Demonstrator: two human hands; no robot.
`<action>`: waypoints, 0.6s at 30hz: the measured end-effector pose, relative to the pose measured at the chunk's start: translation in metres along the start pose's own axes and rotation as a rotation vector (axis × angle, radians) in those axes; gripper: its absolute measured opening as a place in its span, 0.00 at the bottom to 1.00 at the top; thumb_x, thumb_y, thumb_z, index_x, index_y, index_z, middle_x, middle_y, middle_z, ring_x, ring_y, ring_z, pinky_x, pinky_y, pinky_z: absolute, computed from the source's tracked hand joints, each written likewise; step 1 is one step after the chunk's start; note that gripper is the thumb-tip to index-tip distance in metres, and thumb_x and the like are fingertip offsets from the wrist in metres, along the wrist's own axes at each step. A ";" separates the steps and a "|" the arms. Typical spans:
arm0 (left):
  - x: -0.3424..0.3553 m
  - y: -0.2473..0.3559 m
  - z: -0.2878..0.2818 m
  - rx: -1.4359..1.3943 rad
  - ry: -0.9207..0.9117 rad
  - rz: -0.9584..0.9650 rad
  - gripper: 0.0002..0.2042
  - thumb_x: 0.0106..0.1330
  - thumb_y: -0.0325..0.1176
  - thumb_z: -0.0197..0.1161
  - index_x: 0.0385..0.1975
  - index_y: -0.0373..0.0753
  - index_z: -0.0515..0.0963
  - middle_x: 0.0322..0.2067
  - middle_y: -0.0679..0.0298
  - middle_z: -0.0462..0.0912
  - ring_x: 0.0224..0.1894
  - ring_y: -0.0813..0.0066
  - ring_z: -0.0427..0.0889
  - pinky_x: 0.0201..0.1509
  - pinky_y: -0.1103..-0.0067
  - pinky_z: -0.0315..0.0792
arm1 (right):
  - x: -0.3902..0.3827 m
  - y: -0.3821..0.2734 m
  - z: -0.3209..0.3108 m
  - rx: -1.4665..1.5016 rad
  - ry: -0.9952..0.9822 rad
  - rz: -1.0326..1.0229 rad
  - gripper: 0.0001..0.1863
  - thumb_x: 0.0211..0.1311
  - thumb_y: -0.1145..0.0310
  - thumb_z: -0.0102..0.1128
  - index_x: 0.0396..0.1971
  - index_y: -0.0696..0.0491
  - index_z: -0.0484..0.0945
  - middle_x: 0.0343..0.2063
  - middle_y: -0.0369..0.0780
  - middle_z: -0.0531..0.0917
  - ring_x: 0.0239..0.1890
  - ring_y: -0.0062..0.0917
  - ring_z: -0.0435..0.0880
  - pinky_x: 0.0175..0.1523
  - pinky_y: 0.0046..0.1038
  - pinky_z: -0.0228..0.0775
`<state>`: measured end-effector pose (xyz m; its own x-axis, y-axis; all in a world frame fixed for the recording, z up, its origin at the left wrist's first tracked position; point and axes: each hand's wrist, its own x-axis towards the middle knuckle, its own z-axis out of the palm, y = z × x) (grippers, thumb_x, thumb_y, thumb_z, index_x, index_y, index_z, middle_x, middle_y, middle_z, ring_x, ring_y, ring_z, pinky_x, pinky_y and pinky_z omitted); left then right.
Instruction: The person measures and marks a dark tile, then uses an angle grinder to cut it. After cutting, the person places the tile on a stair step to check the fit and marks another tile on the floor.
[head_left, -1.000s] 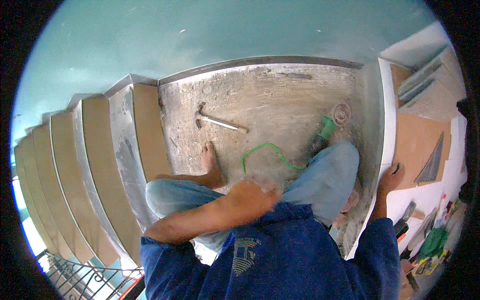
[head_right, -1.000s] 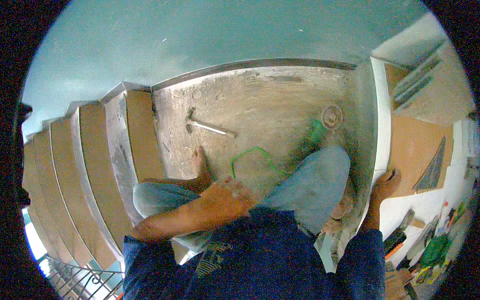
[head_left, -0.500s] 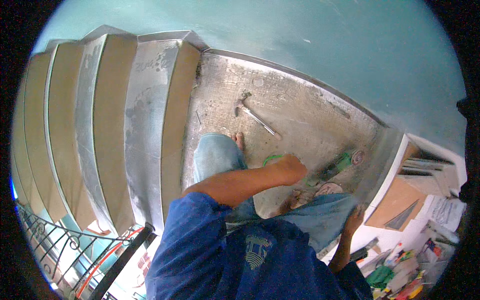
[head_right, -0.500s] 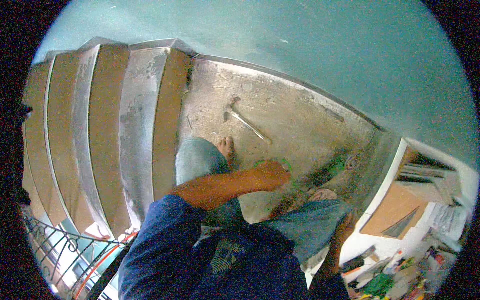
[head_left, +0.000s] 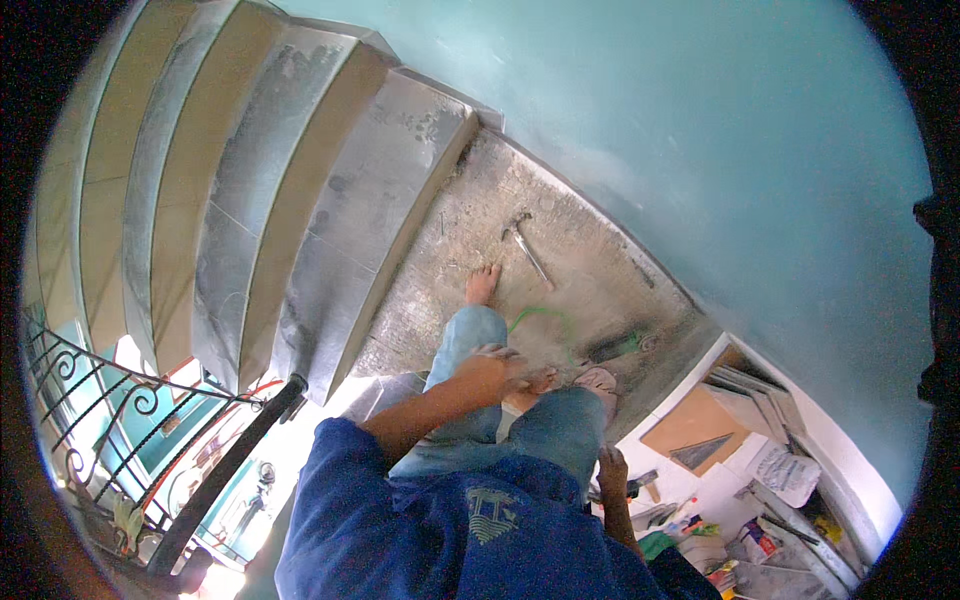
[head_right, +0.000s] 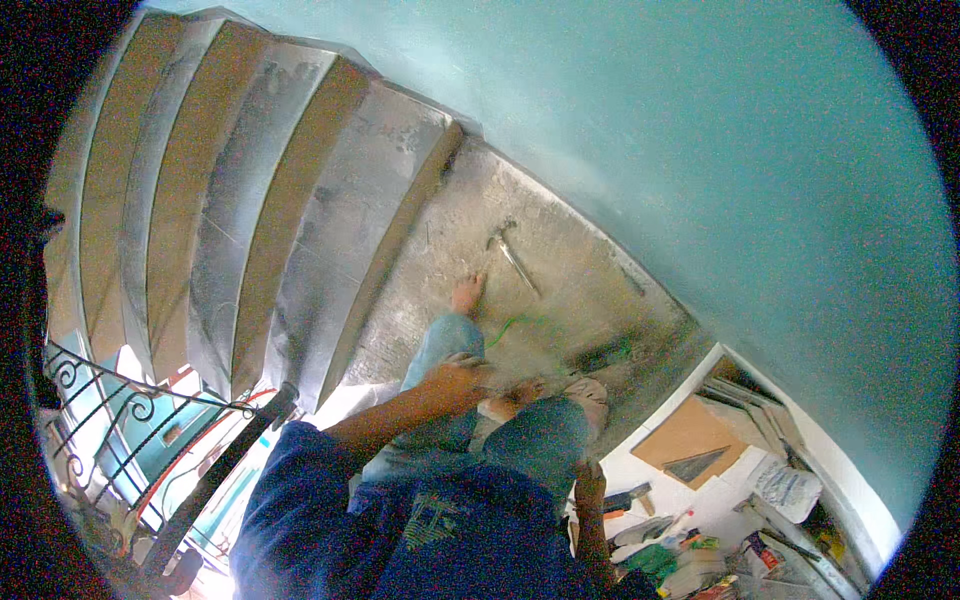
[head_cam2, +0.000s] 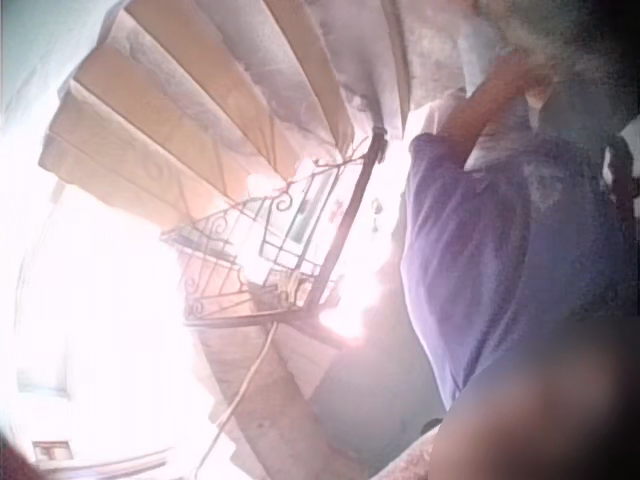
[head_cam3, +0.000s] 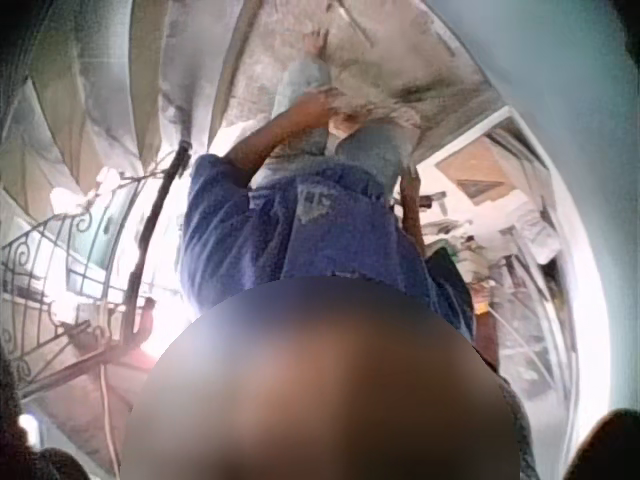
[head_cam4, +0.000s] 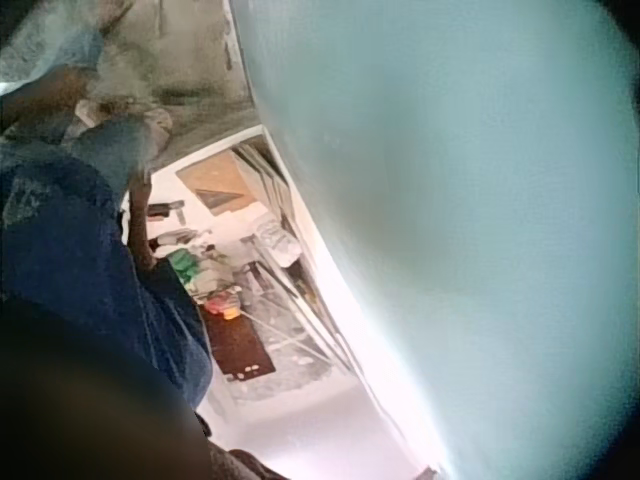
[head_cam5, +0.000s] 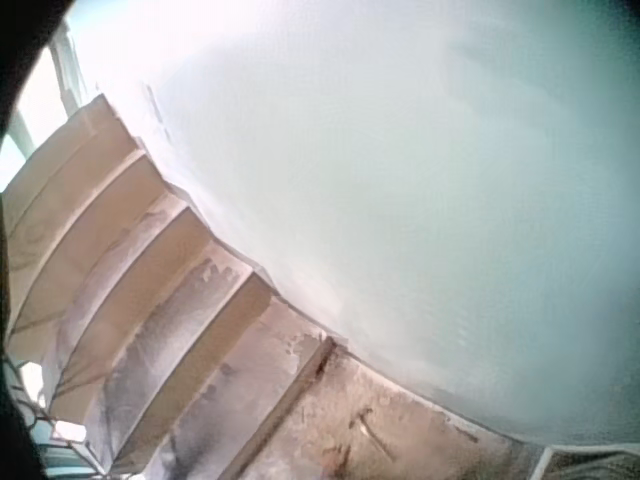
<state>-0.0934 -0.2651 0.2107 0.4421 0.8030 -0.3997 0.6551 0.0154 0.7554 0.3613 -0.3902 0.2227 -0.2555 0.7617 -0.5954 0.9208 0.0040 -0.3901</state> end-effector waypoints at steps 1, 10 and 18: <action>-0.020 0.001 -0.015 -0.045 0.024 -0.113 0.25 0.66 0.49 0.62 0.59 0.42 0.74 0.56 0.50 0.79 0.59 0.48 0.77 0.60 0.58 0.73 | -0.012 -0.010 -0.009 0.184 -0.007 0.097 0.18 0.63 0.67 0.62 0.52 0.56 0.77 0.43 0.50 0.83 0.45 0.47 0.83 0.50 0.43 0.77; -0.118 0.009 -0.086 -0.312 -0.050 -0.283 0.32 0.67 0.56 0.60 0.64 0.39 0.70 0.62 0.43 0.72 0.64 0.42 0.72 0.69 0.60 0.66 | -0.060 -0.092 -0.077 -0.047 -0.391 0.183 0.19 0.72 0.60 0.52 0.50 0.61 0.75 0.39 0.54 0.85 0.44 0.53 0.84 0.52 0.49 0.75; -0.108 -0.009 -0.107 -0.297 -0.182 -0.206 0.29 0.69 0.56 0.58 0.59 0.39 0.75 0.59 0.44 0.75 0.61 0.44 0.75 0.64 0.59 0.69 | 0.033 -0.162 -0.103 -0.015 -0.305 0.160 0.20 0.72 0.59 0.52 0.51 0.61 0.75 0.40 0.54 0.84 0.45 0.52 0.84 0.53 0.48 0.74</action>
<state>-0.2125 -0.2879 0.3028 0.4390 0.6467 -0.6237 0.5478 0.3575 0.7564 0.2345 -0.2989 0.3384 -0.1822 0.5245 -0.8317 0.9600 -0.0881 -0.2659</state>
